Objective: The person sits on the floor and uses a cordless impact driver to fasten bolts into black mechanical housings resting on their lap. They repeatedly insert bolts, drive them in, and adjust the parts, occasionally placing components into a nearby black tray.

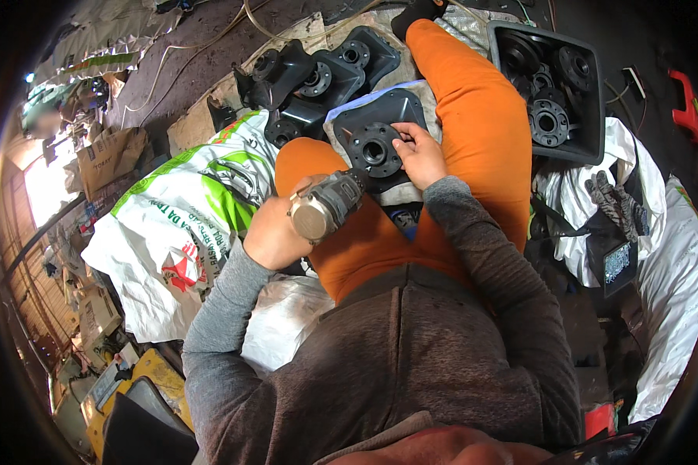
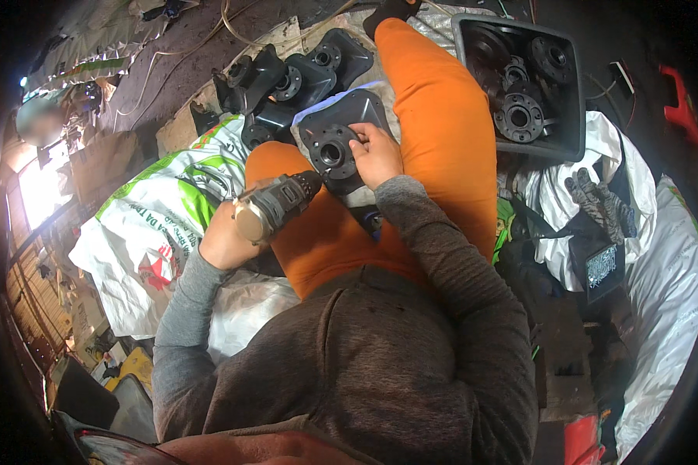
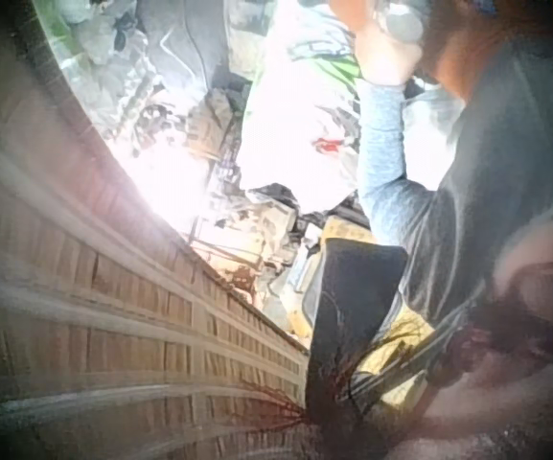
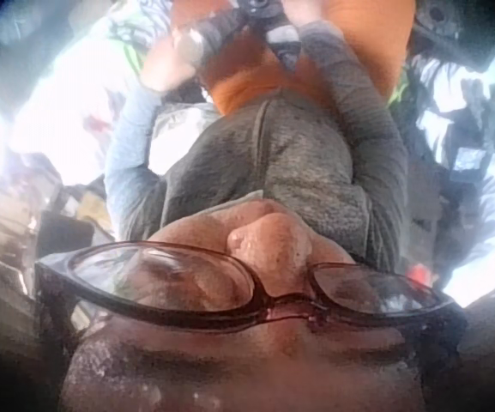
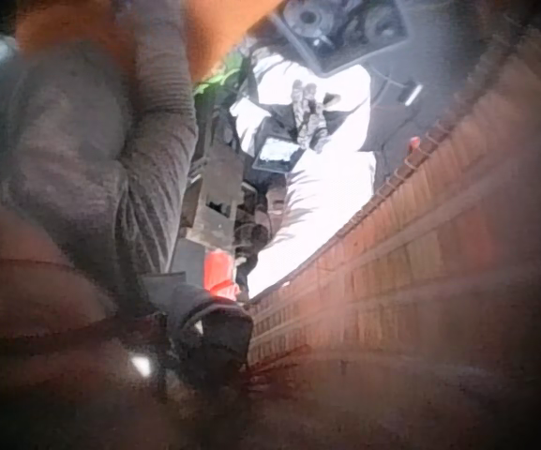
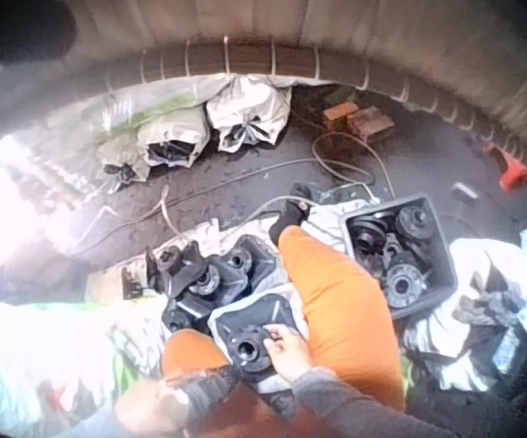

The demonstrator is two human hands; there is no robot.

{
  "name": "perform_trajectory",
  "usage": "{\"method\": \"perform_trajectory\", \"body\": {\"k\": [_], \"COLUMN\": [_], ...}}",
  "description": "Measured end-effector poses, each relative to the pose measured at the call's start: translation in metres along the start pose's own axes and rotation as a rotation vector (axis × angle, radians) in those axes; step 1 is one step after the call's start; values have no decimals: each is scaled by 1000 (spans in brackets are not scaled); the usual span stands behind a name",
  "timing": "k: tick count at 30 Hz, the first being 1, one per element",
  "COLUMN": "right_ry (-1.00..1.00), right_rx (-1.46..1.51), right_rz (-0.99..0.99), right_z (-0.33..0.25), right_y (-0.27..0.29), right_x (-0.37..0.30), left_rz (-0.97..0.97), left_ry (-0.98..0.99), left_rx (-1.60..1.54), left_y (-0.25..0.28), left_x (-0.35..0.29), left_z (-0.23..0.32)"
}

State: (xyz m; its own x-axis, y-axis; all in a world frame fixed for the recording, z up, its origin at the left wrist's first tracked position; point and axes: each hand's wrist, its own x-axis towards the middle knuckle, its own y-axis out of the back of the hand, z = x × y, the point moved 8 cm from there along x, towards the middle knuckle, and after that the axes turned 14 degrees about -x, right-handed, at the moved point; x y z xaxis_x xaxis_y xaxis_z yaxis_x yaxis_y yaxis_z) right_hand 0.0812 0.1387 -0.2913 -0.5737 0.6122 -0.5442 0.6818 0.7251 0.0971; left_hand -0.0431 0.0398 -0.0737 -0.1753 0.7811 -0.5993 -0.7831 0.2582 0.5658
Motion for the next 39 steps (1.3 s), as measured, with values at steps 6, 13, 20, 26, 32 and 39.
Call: {"method": "perform_trajectory", "body": {"k": [6,13,20,26,32,39], "right_ry": [99,274,285,775,-458,-467], "right_rx": [-74,-288,-390,-631,-931,-1017], "right_rz": [58,212,331,815,995,906], "right_z": [-12,-21,-29,-82,114,188], "right_y": [6,6,9,195,446,453], "right_x": [-7,-5,-7,-155,-277,-270], "left_rz": [6,-27,209,141,98,193], "left_ry": [-2,138,-38,-268,-192,-101], "left_rx": [14,40,-391,-346,-302,-463], "left_y": [-7,-7,-3,-64,-95,-82], "left_x": [4,-2,-61,-76,-87,-91], "left_z": [-5,-41,-6,-12,-36,-30]}}
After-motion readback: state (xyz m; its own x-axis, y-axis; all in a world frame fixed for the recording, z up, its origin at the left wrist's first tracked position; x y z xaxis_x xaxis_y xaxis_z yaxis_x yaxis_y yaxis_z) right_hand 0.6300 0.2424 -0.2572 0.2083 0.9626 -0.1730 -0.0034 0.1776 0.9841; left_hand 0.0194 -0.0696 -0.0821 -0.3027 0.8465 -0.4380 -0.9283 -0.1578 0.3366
